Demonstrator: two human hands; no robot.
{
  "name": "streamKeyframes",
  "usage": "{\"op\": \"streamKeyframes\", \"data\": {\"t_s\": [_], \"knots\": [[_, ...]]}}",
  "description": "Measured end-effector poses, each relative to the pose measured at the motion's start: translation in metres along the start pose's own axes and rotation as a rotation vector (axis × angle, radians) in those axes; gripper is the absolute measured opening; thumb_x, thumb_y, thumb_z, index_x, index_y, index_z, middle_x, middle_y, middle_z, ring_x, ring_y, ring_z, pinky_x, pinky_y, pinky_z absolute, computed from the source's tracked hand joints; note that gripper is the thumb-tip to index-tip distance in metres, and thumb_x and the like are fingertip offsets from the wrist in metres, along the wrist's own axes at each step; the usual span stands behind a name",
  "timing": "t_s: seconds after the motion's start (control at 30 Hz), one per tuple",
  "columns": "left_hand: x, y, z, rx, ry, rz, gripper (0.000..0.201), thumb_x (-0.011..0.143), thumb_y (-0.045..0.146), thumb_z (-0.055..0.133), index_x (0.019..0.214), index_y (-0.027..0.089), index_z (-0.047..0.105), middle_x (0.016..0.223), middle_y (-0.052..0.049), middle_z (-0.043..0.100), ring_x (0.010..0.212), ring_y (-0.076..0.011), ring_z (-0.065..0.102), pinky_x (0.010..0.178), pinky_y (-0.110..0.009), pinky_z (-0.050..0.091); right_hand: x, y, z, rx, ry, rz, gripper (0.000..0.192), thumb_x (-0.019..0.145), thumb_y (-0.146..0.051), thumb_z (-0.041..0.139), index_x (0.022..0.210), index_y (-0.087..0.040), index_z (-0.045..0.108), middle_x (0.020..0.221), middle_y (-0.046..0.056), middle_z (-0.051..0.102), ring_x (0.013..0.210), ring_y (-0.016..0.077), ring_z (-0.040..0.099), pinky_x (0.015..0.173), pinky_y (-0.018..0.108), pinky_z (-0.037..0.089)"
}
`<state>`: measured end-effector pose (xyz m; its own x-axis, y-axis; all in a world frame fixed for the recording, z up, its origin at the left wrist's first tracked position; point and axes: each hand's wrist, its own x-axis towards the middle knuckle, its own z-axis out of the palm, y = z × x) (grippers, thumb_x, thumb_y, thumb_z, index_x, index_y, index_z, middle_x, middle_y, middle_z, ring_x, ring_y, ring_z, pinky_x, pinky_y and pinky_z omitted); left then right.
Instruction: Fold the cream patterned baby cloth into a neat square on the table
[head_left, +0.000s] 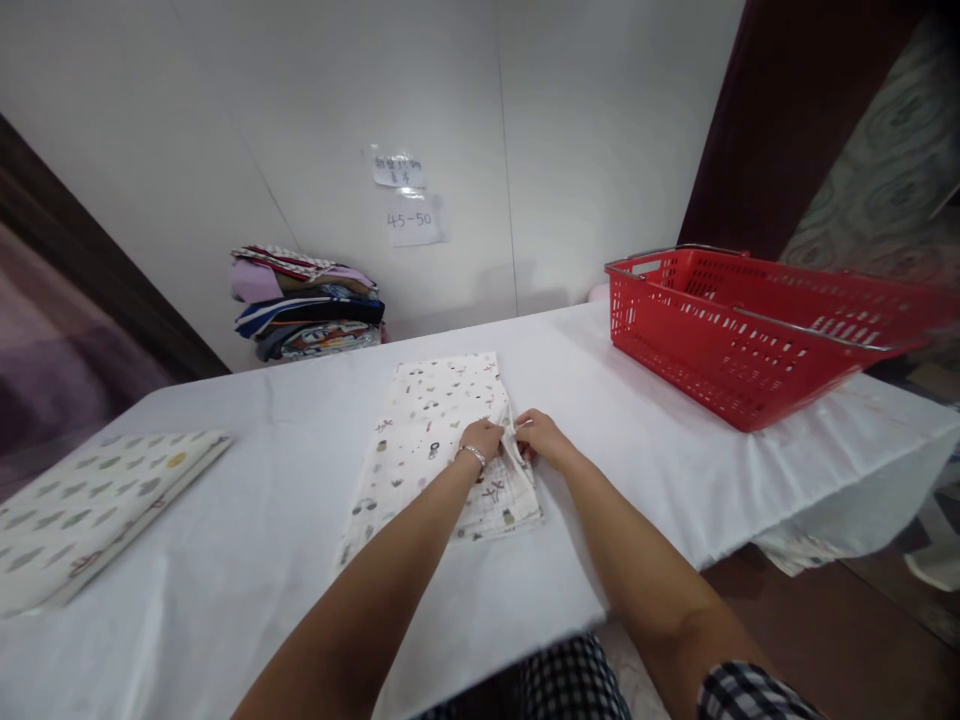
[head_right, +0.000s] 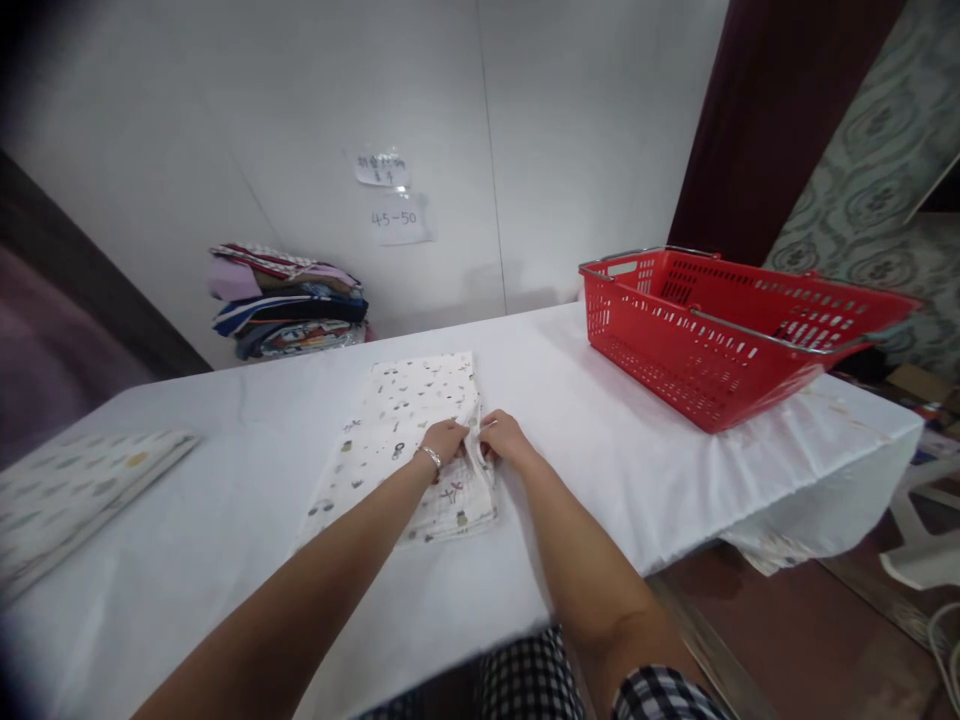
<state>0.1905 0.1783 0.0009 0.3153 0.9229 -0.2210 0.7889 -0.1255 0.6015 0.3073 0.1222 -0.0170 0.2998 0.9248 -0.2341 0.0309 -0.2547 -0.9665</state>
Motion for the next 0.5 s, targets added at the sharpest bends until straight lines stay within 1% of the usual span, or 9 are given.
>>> {"op": "streamKeyframes", "data": {"t_s": [0.1,0.2,0.3,0.43,0.5], "knots": [[-0.002,-0.0007,-0.0001,-0.003,0.0,0.002,0.024,0.077,0.033,0.047,0.078,0.016,0.065,0.065,-0.003,0.066,0.063,-0.0143,0.061,0.054,-0.021,0.041,-0.0011,-0.0009,0.0003,-0.014,0.009,0.001,0.024,0.065,-0.005,0.05,0.084,-0.019,0.044,0.043,-0.008,0.051,0.028,0.0094,0.043,0.032,0.018,0.033],[-0.0046,0.0022,-0.0004,0.021,0.008,0.015,0.022,0.074,0.033,0.051,0.075,0.017,0.065,0.065,-0.004,0.066,0.068,-0.0164,0.062,0.056,-0.022,0.041,-0.0029,-0.0017,0.0011,-0.021,0.026,-0.018,0.026,0.064,-0.005,0.05,0.086,-0.019,0.045,0.045,-0.008,0.051,0.028,0.0089,0.043,0.032,0.018,0.032],[-0.0062,0.0049,-0.0006,0.041,0.015,0.03,0.021,0.074,0.033,0.052,0.074,0.017,0.066,0.067,-0.005,0.067,0.073,-0.0178,0.062,0.058,-0.023,0.041,-0.0046,-0.0038,0.0014,0.002,0.01,-0.009,0.027,0.067,-0.007,0.052,0.09,-0.018,0.045,0.046,-0.008,0.051,0.029,0.0082,0.043,0.033,0.018,0.034],[-0.007,0.0044,0.0017,0.047,0.024,0.052,0.021,0.075,0.032,0.051,0.079,0.018,0.066,0.072,-0.005,0.068,0.077,-0.0177,0.063,0.061,-0.023,0.042,-0.0035,-0.0044,0.0016,0.07,0.009,0.015,0.025,0.072,-0.016,0.055,0.095,-0.018,0.046,0.049,-0.007,0.052,0.036,0.009,0.048,0.035,0.017,0.037],[-0.0072,0.0031,0.0037,0.042,0.034,0.064,0.023,0.075,0.032,0.051,0.085,0.018,0.066,0.076,-0.005,0.069,0.077,-0.0175,0.063,0.062,-0.024,0.043,-0.0019,-0.0027,0.0023,0.074,0.028,0.0,0.027,0.073,-0.02,0.057,0.098,-0.018,0.045,0.05,-0.007,0.052,0.036,0.0087,0.047,0.034,0.017,0.036]]}}
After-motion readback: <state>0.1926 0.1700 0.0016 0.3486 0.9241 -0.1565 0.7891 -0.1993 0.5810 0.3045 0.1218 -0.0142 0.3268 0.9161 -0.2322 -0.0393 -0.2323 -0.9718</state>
